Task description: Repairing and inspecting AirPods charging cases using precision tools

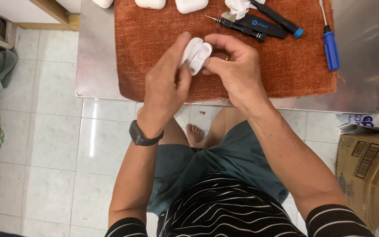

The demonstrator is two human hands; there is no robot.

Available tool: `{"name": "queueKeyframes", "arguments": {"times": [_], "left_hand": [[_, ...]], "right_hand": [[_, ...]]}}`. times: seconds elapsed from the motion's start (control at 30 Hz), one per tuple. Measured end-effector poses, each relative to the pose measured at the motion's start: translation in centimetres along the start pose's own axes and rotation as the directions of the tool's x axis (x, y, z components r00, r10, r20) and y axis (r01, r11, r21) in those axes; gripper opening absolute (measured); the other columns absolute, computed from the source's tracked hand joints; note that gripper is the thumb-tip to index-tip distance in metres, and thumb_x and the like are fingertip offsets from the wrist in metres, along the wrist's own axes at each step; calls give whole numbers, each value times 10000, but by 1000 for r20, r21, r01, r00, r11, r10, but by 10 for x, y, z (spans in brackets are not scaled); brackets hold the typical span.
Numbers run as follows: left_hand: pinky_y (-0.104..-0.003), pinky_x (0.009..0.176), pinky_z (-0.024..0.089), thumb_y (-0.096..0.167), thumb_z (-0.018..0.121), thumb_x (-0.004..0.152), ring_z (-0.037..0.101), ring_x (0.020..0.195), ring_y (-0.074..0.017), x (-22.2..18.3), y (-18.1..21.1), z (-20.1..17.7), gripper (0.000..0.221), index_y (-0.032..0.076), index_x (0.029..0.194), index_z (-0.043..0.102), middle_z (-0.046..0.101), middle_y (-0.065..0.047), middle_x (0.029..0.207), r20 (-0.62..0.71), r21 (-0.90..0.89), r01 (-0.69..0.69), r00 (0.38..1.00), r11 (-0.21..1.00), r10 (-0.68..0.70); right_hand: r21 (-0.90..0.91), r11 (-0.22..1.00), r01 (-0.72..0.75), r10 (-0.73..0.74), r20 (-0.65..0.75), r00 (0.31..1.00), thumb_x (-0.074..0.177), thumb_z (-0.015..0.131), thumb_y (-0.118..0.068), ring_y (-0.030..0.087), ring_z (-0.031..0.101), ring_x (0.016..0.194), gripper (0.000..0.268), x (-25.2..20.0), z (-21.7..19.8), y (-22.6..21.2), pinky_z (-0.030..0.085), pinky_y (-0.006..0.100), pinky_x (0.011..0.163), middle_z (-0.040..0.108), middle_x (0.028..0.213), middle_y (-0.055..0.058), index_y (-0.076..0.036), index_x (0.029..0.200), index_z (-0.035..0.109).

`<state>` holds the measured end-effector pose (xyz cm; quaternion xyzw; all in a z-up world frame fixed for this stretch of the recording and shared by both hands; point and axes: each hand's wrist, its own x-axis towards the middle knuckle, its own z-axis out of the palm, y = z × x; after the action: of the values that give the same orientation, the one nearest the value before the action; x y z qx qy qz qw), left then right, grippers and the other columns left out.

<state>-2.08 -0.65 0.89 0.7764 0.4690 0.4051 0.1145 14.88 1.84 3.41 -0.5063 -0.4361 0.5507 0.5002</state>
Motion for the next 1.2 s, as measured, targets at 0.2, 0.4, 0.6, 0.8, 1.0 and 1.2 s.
{"name": "queueKeyframes", "arguments": {"times": [0.2, 0.4, 0.6, 0.8, 1.0, 1.2], "left_hand": [[-281, 1052, 598, 37, 676, 993, 714, 1232, -202, 8, 9, -1, 389, 91, 1372, 605, 723, -123, 1310, -56, -382, 252, 954, 889, -295], [-218, 935, 596, 32, 678, 1005, 692, 1111, -116, 5, -3, -1, 343, 74, 1344, 642, 725, -69, 1283, 8, -516, 291, 942, 806, -335], [-296, 1133, 563, -54, 689, 982, 681, 1304, -194, 2, -1, 3, 524, 133, 1449, 543, 680, -87, 1401, 6, -397, 209, 974, 894, -225], [-366, 1019, 570, 8, 675, 1007, 696, 1155, -283, 14, 9, -3, 278, 25, 1282, 639, 695, -158, 1248, -8, -318, 130, 990, 939, -139], [-284, 979, 509, 52, 682, 1019, 647, 1097, -155, 14, 1, -3, 249, 65, 1267, 668, 711, -65, 1234, 81, -378, 275, 961, 884, -264], [-226, 829, 603, 82, 754, 1003, 674, 932, -100, 16, 0, -19, 136, 71, 1137, 733, 759, -49, 1069, 68, -453, 453, 876, 768, -477]], "right_hand": [[18, 1000, -1, 1, 16, 1000, 812, 718, 62, 106, 711, 824, 392, 3, -3, 3, 697, 228, 722, 758, 1079, 96, -16, 1196, 715], [43, 999, -16, 13, 63, 998, 855, 736, 41, 147, 747, 909, 336, 2, -4, -1, 683, 236, 776, 769, 1079, 96, -25, 1183, 712], [38, 985, 168, -170, 60, 984, 915, 724, 71, 141, 681, 961, 287, -1, -5, 9, 640, 245, 876, 727, 1127, 86, -41, 1178, 698], [-146, 948, 283, -279, 50, 959, 974, 704, 45, 105, 632, 802, 253, -9, -1, 8, 583, 198, 674, 712, 1029, 71, -40, 1211, 678], [-25, 963, 268, -266, 67, 962, 954, 703, 3, 177, 710, 1024, 263, -3, -1, 15, 680, 258, 816, 716, 1194, 96, -50, 1210, 681], [-664, 537, 520, -672, 36, 740, 1020, 724, 23, 194, 671, 878, 255, 15, -90, -11, 571, 321, 799, 737, 1043, 87, -57, 1261, 698]]}}
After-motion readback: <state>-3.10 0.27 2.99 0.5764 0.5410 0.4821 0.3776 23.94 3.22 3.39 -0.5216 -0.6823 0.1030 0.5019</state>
